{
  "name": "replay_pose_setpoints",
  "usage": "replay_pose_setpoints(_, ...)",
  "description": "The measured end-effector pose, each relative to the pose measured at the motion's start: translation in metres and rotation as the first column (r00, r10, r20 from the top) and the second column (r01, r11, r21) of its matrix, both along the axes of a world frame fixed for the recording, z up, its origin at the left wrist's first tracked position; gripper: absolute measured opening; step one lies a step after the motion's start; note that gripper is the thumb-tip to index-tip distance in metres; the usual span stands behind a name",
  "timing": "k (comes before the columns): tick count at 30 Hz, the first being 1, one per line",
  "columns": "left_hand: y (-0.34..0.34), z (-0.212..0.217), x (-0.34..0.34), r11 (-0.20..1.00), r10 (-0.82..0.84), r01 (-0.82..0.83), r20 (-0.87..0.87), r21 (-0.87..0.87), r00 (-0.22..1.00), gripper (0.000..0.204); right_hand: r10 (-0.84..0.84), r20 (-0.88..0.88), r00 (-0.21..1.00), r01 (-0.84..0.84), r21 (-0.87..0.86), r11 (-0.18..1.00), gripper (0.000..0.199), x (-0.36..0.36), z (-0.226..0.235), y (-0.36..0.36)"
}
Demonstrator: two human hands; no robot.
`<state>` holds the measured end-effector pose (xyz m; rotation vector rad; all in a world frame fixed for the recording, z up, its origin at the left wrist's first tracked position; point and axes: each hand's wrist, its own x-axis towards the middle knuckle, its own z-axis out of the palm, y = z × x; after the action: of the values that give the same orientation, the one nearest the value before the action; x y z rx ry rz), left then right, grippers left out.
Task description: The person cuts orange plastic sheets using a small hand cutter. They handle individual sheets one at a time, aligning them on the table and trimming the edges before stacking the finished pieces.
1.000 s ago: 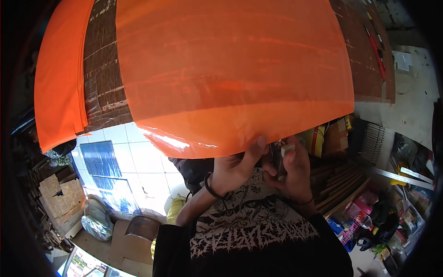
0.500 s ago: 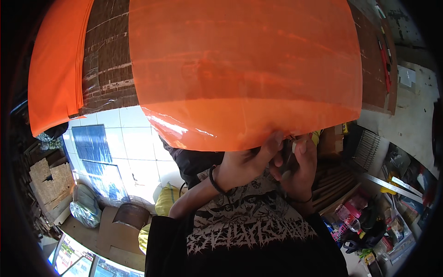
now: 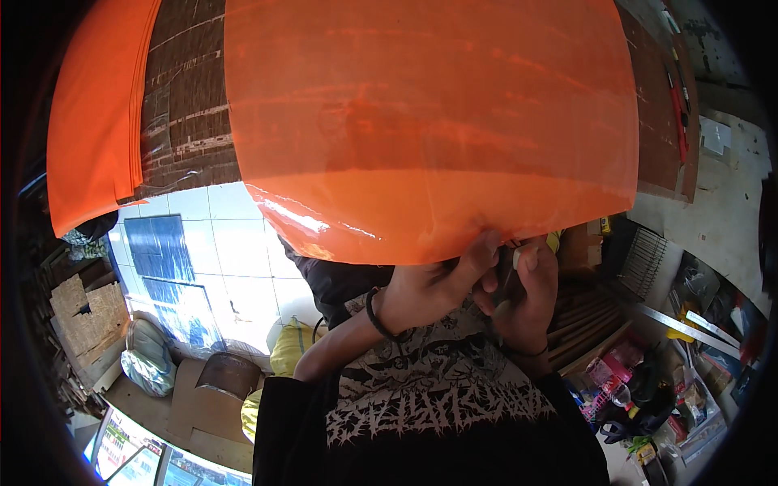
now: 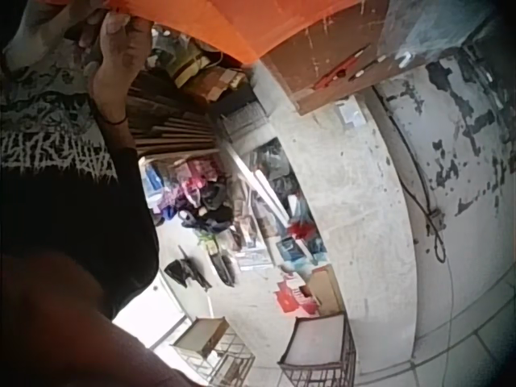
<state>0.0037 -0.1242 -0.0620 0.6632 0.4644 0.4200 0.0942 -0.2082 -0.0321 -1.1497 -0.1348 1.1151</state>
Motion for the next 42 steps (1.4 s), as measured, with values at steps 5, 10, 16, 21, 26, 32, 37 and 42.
replay_pose_setpoints(5,-0.0026,-0.0054,0.0000,0.998,0.023,-0.024,0.011,0.066,1.000,0.018,0.013,0.061,0.998,-0.012,-0.013,1.000,0.034,-0.0003,-0.0014,0.0014)
replay_pose_setpoints(10,-0.0015,-0.0057,-0.0012,0.996,0.001,-0.001,0.007,0.094,1.000,0.017,0.033,0.095,0.995,-0.032,-0.008,0.999,0.034,0.0009,-0.0011,0.0024)
replay_pose_setpoints(16,0.0011,-0.0007,-0.0022,0.997,-0.028,0.030,-0.031,0.073,0.999,0.016,0.015,0.068,0.998,-0.013,-0.030,0.999,0.036,-0.0013,-0.0003,0.0013)
replay_pose_setpoints(21,0.0004,-0.0005,-0.0022,1.000,-0.023,0.023,-0.029,0.020,0.999,0.014,0.014,0.068,0.998,-0.014,0.000,1.000,0.035,-0.0015,0.0010,0.0032)
replay_pose_setpoints(26,-0.0011,-0.0052,-0.0015,0.996,-0.017,0.016,0.003,0.092,1.000,0.017,0.025,0.080,0.996,-0.025,-0.004,1.000,0.034,-0.0004,0.0003,0.0024)
replay_pose_setpoints(32,-0.0016,-0.0037,-0.0019,0.997,-0.004,0.003,0.002,0.072,1.000,0.017,0.035,0.095,0.995,-0.033,-0.019,0.999,0.033,-0.0005,-0.0006,0.0020)
replay_pose_setpoints(37,-0.0003,-0.0050,-0.0020,0.991,-0.003,0.001,0.013,0.136,1.000,0.017,0.022,0.138,0.990,-0.017,-0.034,0.999,0.033,-0.0013,0.0007,0.0035)
replay_pose_setpoints(42,0.0006,-0.0036,-0.0021,0.982,-0.008,0.006,0.011,0.191,1.000,0.016,0.047,0.143,0.989,-0.030,-0.118,0.993,0.038,-0.0017,-0.0003,0.0027)
